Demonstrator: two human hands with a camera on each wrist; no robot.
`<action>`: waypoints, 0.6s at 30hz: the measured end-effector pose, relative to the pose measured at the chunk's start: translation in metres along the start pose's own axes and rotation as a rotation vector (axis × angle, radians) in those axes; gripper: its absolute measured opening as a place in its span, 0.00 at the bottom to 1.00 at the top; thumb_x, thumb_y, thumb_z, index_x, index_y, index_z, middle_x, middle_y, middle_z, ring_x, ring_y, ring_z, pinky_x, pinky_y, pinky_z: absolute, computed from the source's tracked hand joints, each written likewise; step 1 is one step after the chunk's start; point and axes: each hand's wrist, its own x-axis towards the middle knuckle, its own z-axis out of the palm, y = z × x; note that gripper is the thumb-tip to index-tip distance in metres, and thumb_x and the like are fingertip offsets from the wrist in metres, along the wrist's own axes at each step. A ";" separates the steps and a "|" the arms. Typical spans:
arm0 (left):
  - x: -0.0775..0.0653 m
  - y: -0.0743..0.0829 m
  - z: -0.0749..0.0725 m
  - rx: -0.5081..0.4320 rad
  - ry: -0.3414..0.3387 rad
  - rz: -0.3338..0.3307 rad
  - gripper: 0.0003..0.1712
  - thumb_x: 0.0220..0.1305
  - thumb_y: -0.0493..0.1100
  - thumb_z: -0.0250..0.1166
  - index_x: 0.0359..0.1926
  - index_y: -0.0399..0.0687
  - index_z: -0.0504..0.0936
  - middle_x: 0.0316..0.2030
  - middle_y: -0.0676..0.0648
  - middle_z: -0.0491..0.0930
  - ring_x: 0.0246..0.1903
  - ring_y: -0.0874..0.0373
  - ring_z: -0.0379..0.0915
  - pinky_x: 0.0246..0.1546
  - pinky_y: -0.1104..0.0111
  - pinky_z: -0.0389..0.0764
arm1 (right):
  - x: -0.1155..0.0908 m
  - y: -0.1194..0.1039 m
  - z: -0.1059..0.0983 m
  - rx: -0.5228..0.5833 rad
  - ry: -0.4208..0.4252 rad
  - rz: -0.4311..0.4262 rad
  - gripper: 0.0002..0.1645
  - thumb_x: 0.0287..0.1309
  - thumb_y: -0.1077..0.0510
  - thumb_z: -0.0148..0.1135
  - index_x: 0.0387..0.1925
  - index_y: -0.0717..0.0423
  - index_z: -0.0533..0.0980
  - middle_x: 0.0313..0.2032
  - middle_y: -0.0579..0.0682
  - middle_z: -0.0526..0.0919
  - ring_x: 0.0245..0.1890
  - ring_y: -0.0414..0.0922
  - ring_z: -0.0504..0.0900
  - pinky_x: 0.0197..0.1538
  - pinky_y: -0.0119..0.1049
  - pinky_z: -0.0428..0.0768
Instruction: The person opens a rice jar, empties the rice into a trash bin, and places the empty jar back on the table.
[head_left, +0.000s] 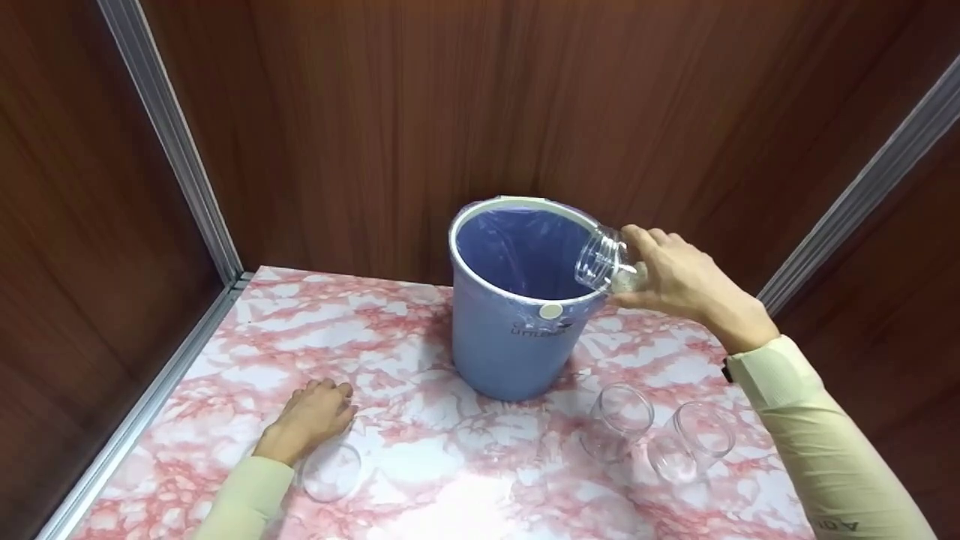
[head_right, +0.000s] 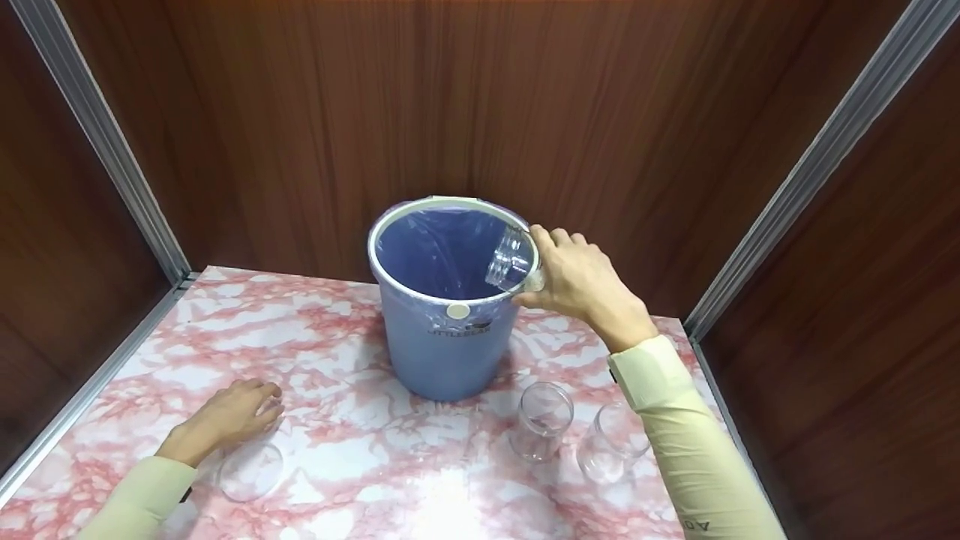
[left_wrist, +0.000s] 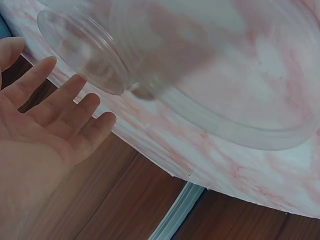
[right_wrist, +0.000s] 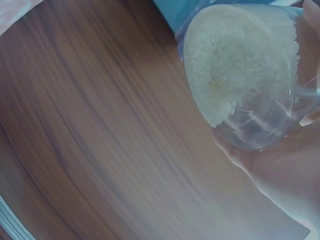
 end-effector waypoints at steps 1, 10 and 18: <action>0.000 0.000 0.000 -0.003 -0.004 -0.005 0.14 0.60 0.50 0.57 0.42 0.47 0.78 0.38 0.47 0.76 0.43 0.44 0.70 0.39 0.49 0.70 | 0.000 -0.001 -0.001 -0.008 0.004 -0.004 0.55 0.31 0.29 0.70 0.60 0.47 0.61 0.47 0.56 0.74 0.46 0.55 0.73 0.39 0.58 0.75; 0.001 -0.004 -0.001 0.001 -0.027 -0.032 0.13 0.60 0.50 0.57 0.40 0.47 0.78 0.37 0.47 0.75 0.40 0.46 0.69 0.38 0.49 0.69 | 0.002 -0.004 -0.002 -0.069 0.020 -0.053 0.57 0.31 0.36 0.74 0.62 0.52 0.61 0.51 0.60 0.74 0.48 0.59 0.73 0.44 0.58 0.73; -0.002 -0.004 0.001 0.012 0.008 -0.008 0.10 0.61 0.48 0.56 0.39 0.48 0.77 0.35 0.47 0.74 0.37 0.46 0.70 0.33 0.51 0.70 | 0.003 -0.008 -0.003 -0.110 0.055 -0.098 0.55 0.30 0.37 0.75 0.61 0.54 0.63 0.51 0.60 0.74 0.48 0.60 0.72 0.48 0.59 0.70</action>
